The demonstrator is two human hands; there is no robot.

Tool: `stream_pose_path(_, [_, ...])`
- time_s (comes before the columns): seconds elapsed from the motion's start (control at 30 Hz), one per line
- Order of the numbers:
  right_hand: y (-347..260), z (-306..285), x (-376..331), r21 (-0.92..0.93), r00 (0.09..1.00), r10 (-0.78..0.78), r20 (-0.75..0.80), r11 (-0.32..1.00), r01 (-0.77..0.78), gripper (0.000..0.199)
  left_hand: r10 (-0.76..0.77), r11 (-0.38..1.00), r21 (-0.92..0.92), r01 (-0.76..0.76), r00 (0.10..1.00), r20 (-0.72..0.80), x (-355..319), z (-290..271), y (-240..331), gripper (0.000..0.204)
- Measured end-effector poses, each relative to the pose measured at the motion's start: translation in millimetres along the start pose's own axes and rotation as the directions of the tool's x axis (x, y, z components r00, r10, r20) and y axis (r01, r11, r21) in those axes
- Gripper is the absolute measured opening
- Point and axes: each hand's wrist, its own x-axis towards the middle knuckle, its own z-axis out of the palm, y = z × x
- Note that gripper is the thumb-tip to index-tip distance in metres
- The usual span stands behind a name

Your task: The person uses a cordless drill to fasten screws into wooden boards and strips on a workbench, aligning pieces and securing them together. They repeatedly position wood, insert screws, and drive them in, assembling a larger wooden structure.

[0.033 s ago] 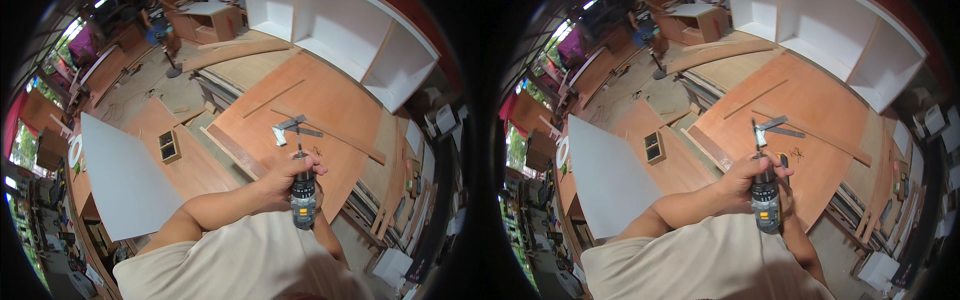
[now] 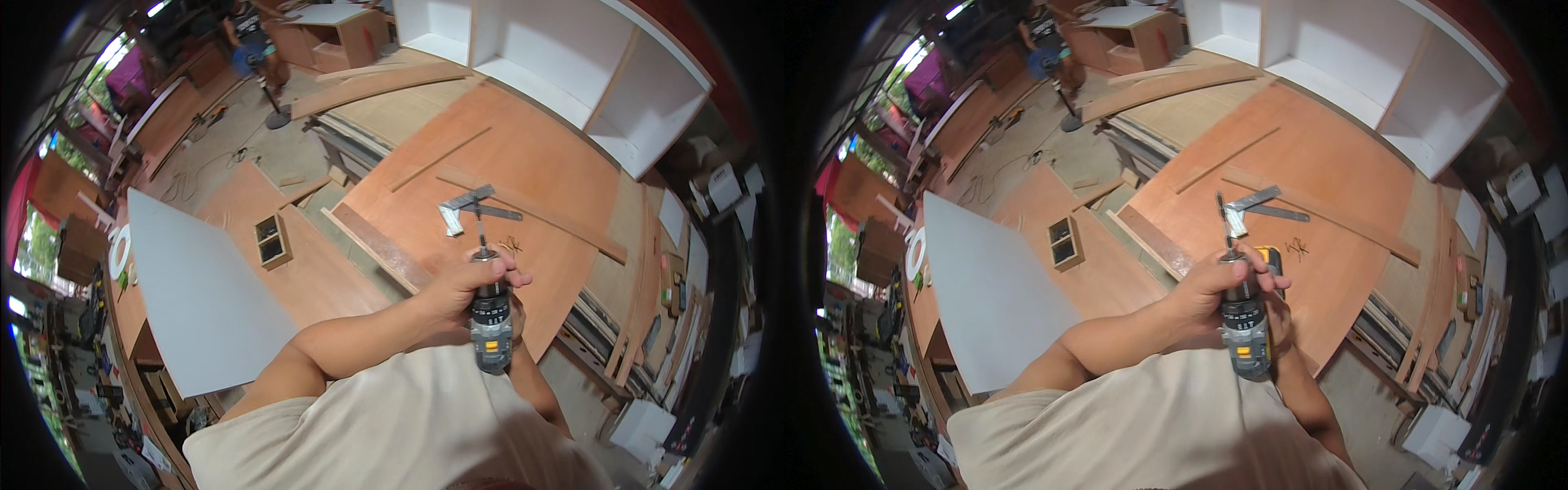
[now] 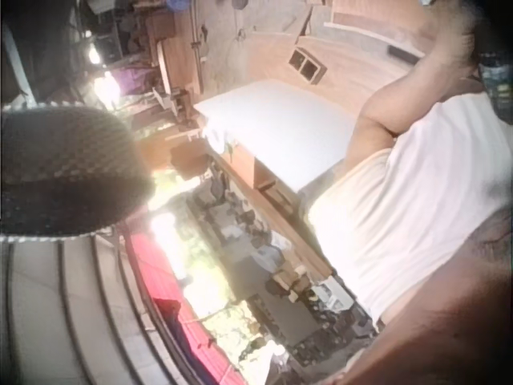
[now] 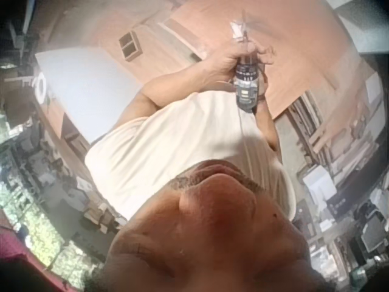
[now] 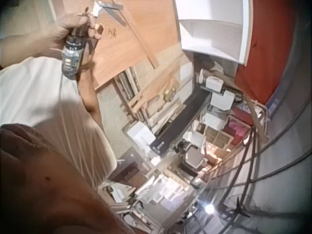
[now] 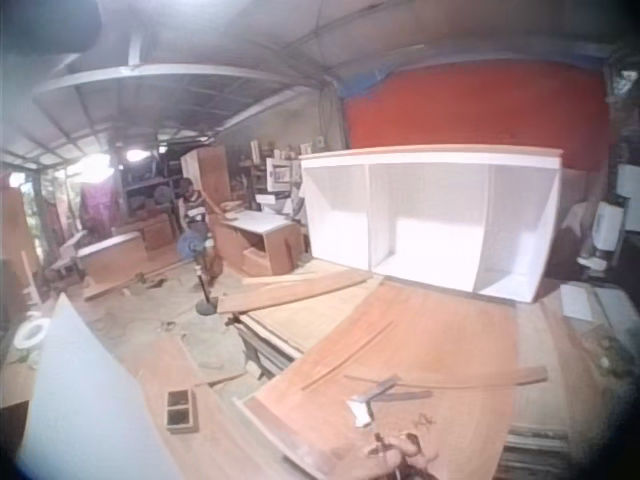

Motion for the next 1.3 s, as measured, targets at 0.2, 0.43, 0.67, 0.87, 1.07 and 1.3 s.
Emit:
stream_pose_path(0.2, [-3, -9, -6, 0.375, 0.993, 0.101, 0.058, 0.92, -0.116, 0.03, 0.03, 0.998, 0.046, -0.034, 0.997, 0.077, -5, 4, -7, 0.025])
stream_pose_path(0.43, [7, -12, -15, 0.065, 0.999, -0.031, 0.021, 0.997, 0.03, 0.027, 0.063, 0.981, 0.175, -0.083, 0.991, 0.118, -6, 3, -10, 0.029])
stream_pose_path(0.67, [-25, -14, 5, -0.358, 0.896, -0.445, 0.015, 0.834, 0.42, 0.029, 0.042, 0.986, 0.16, -0.046, 0.999, 0.029, -3, -2, -8, 0.027])
stream_pose_path(0.87, [-24, -16, 5, -0.541, 0.839, -0.543, 0.038, 0.695, 0.474, 0.033, 0.043, 0.982, 0.19, -0.02, 0.992, -0.115, -3, 0, -10, 0.032])
stream_pose_path(1.07, [-19, -14, -6, -0.063, 0.993, -0.094, -0.069, 0.994, 0.09, 0.025, -0.024, 0.996, 0.087, 0.026, 0.999, -0.027, 1, -9, -11, 0.028])
stream_pose_path(1.3, [-30, -15, -3, -0.437, 0.903, -0.431, 0.009, 0.81, 0.391, 0.03, 0.002, 0.996, 0.09, -0.002, 1.0, 0.002, -2, -20, -16, 0.031])
